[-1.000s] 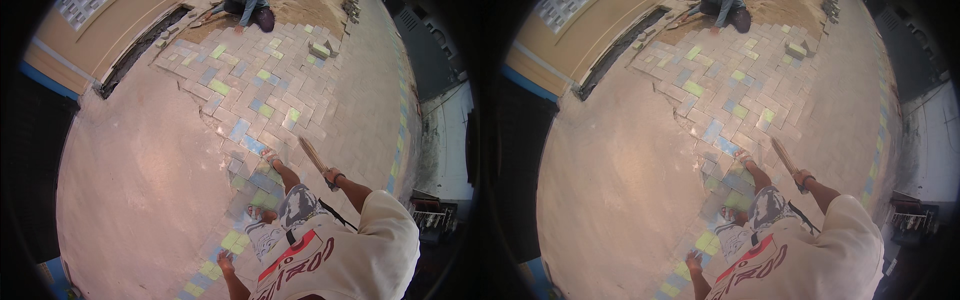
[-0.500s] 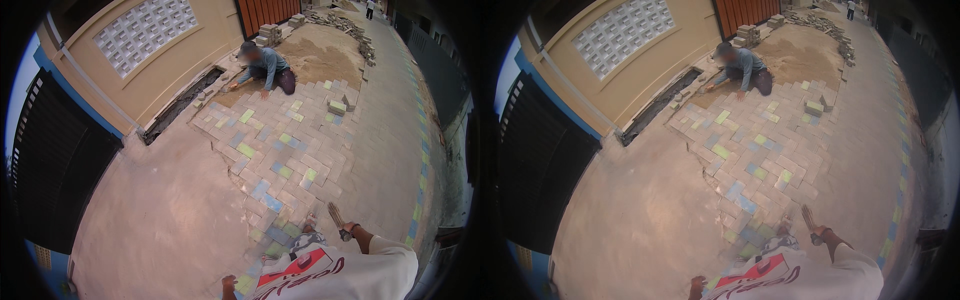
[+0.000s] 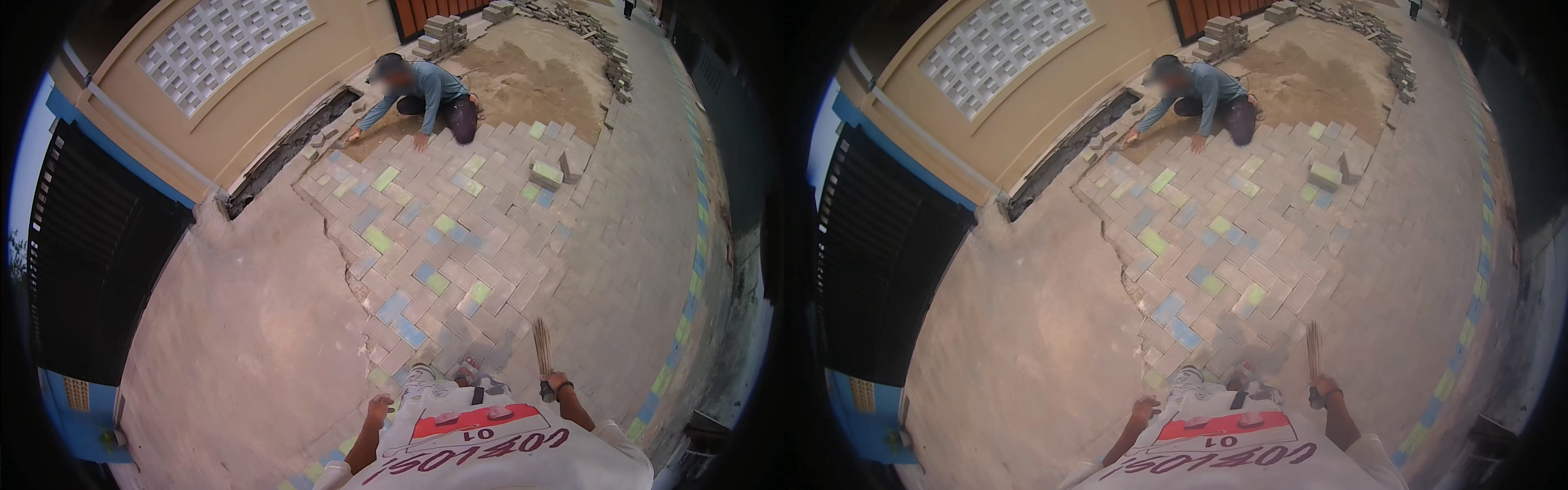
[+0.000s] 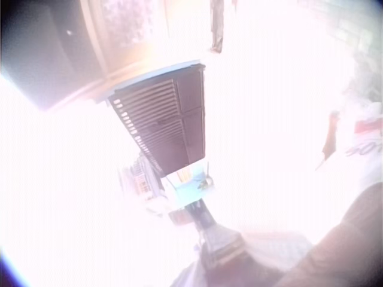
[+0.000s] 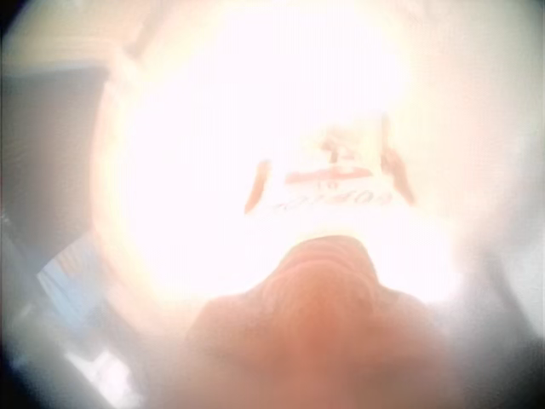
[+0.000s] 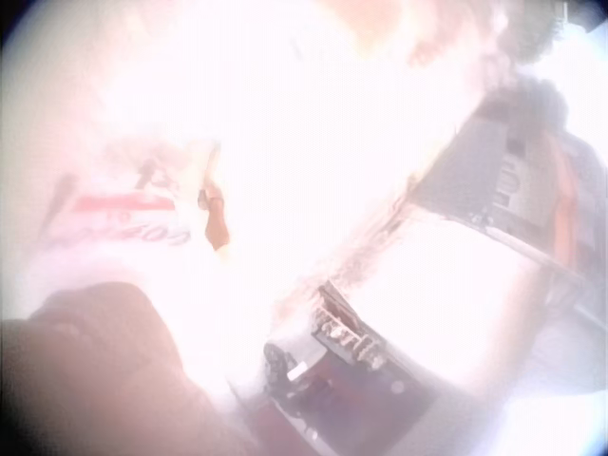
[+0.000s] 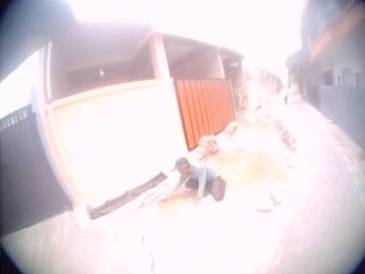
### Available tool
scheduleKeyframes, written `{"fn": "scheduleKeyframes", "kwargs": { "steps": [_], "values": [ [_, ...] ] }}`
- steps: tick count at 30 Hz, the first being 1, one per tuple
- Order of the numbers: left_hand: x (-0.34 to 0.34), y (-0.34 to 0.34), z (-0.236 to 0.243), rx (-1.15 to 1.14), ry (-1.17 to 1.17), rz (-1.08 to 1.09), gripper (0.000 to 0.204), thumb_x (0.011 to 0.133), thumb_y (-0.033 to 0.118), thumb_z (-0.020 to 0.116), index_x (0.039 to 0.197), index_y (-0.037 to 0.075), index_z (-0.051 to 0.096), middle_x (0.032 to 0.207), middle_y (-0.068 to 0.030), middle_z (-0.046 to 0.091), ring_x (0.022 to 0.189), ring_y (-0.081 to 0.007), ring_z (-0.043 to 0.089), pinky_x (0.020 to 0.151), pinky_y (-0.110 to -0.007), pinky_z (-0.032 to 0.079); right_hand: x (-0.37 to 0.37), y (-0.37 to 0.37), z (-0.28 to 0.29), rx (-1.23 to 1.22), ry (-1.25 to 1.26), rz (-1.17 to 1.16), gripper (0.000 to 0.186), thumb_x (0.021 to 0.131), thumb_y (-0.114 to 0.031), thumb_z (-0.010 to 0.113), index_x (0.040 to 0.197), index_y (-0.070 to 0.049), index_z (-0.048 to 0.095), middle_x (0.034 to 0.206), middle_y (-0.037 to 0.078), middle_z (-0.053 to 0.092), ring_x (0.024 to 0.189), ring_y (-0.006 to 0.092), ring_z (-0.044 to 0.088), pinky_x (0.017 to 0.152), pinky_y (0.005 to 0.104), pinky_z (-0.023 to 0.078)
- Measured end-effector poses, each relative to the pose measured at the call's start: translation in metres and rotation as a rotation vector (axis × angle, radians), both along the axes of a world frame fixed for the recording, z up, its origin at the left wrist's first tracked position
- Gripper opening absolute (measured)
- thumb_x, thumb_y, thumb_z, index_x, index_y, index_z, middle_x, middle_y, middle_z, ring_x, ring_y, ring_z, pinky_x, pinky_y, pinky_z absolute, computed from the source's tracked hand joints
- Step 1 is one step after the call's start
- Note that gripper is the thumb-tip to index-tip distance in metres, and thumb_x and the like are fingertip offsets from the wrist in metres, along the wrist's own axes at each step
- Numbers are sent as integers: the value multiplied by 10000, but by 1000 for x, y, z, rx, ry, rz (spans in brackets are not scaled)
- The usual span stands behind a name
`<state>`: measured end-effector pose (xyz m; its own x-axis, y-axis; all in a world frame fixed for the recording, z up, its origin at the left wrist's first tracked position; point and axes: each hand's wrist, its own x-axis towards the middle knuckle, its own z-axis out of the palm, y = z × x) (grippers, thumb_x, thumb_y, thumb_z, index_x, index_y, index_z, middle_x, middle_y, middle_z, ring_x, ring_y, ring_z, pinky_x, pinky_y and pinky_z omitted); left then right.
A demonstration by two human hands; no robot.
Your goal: The person carries stacks of rectangular paving tiles and places them onto a prepared ground surface. Another worker is visible laying tiles nearby. The person then sweeps the area with a broom.
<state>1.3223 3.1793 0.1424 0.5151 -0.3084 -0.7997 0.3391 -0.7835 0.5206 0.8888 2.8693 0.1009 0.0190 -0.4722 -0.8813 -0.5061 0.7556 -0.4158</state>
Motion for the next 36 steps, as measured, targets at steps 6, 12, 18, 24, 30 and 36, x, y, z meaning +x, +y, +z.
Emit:
{"fn": "scheduleKeyframes", "kwargs": {
  "steps": [6, 12, 18, 24, 30, 36],
  "values": [
    [32, -42, -84, 85, -552, -1337, 134, 765, 184, 573, 869, 117, 627, 924, -56, 622, 853, -233, 608, 740, -361, 500, -57, -12, -39, -186, 316, 153, 302, 674, -152, 689, 859, 69, 600, 798, 137, 631, 764, 241, 626, 655, 378, 499],
    [68, -157, -71, 235, -657, -1931, 89, 740, 207, 602, 822, 217, 634, 942, 21, 547, 963, -178, 538, 775, -330, 475, -1, -102, 83, -82, 102, -51, 218, 679, -92, 669, 835, 42, 595, 727, 106, 609, 588, 239, 620, 493, 359, 511],
    [70, -398, -69, 120, 184, -193, 197, 809, 201, 559, 960, 79, 594, 893, -57, 580, 806, -173, 570, 621, -343, 498, -12, -191, 45, -151, -100, -371, 349, 729, -119, 654, 1018, 49, 552, 745, 113, 591, 622, 230, 613, 517, 345, 525],
    [9, -660, -26, -220, 132, -819, 348, 876, 269, 479, 1136, 38, 495, 966, -90, 602, 730, -187, 583, 625, -293, 444, 7, -303, 101, -273, -334, -696, 479, 747, -86, 622, 1161, 62, 434, 879, 135, 578, 606, 231, 608, 500, 334, 531],
    [-213, -856, 58, -350, 426, -1262, 508, 856, 409, 537, 1162, 9, 471, 1086, -103, 536, 957, -224, 527, 826, -372, 432, -22, -419, 122, -397, -446, -815, 489, 768, -48, 579, 1204, 51, 381, 863, 123, 559, 587, 214, 603, 484, 319, 524],
    [-408, -947, -12, -105, 837, -758, 430, 781, 347, 658, 1048, 33, 537, 847, -124, 597, 728, -216, 596, 612, -385, 489, -81, -553, 88, -688, -309, -317, 496, 770, -100, 588, 1230, 20, 448, 1089, 152, 552, 997, 189, 528, 850, 302, 420]
  ]
}}
